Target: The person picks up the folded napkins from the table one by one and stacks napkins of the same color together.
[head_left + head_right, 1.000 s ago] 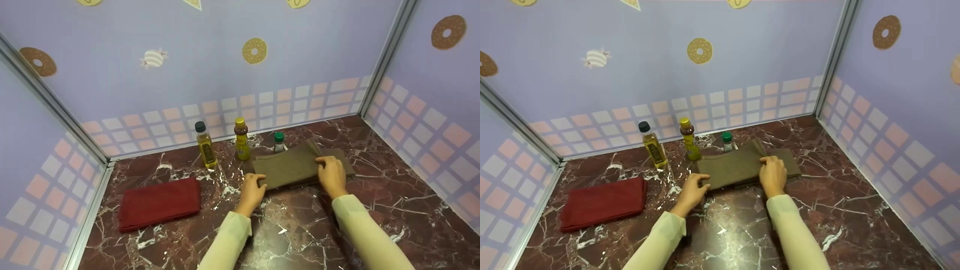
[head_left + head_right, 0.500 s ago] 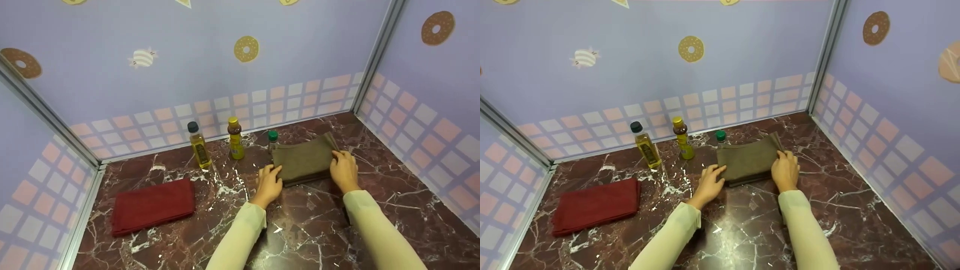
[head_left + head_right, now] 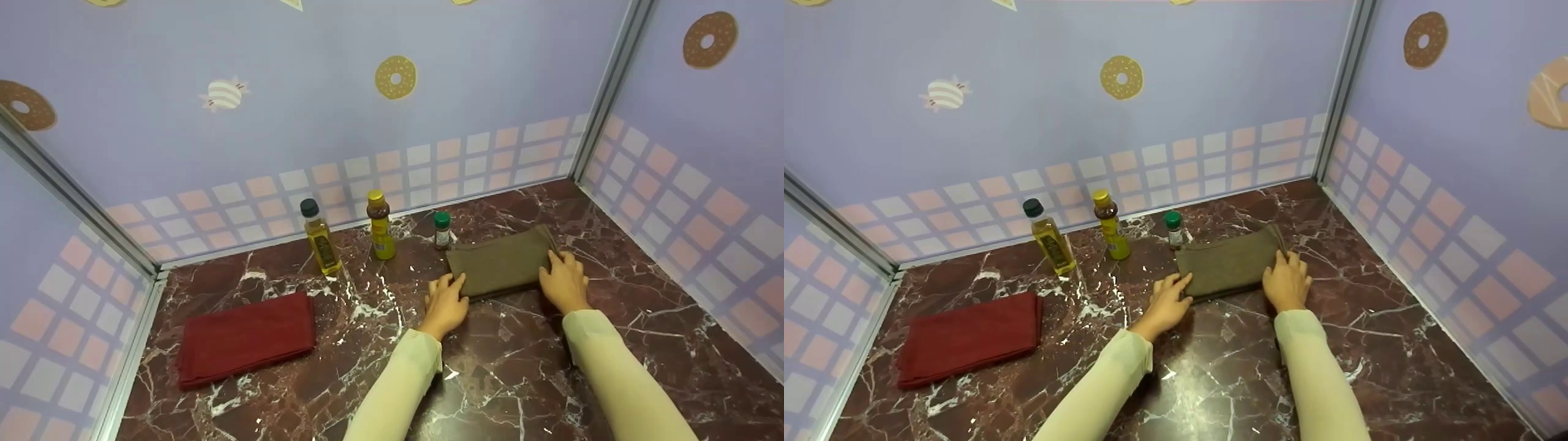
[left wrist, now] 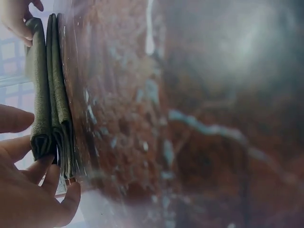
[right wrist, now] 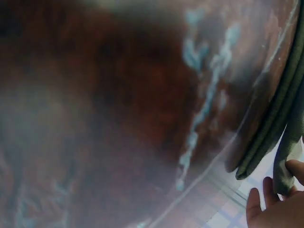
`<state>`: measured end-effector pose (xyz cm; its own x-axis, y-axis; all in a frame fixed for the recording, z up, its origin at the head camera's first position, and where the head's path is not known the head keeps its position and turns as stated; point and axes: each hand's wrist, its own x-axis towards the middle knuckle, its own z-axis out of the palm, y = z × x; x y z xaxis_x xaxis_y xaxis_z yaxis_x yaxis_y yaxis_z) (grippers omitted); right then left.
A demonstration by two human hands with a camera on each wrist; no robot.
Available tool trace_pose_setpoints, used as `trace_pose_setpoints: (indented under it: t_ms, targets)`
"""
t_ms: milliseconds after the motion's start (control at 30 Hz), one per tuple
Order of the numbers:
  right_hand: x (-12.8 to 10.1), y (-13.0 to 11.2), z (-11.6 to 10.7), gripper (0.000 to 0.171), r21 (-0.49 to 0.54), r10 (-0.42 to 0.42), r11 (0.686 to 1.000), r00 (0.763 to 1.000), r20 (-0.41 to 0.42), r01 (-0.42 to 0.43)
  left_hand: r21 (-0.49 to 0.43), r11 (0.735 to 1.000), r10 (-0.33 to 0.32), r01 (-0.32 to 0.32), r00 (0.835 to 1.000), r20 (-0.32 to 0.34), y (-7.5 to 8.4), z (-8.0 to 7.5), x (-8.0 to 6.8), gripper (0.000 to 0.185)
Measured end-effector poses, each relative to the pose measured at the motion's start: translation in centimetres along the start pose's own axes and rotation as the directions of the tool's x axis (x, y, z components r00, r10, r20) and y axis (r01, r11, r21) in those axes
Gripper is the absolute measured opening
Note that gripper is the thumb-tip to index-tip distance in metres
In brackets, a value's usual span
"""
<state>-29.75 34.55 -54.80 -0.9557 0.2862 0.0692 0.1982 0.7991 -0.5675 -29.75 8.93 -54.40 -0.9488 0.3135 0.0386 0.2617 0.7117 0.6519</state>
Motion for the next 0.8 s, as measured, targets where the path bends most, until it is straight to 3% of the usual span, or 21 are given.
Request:
trace_pose_setpoints:
  t_ms: [433, 633, 800]
  targets:
    - [-0.3, 0.7, 0.7, 0.066, -0.049, 0.076, 0.996, 0.986, 0.151, -0.069, 0.047, 0.998, -0.039, 0.039, 0.999, 0.009, -0.9, 0.6, -0.3, 0.057]
    - [-0.4, 0.8, 0.8, 0.068, -0.037, 0.112, 0.993, 0.979, 0.171, -0.108, 0.022, 0.998, -0.063, 0.062, 0.997, 0.054, -0.9, 0.6, -0.4, 0.060]
    - [-0.7, 0.2, 0.9, 0.074, -0.009, 0.143, 0.990, 0.980, 0.141, -0.143, -0.042, 0.995, -0.089, 0.092, 0.993, 0.082, -1.3, -0.3, -1.1, 0.068]
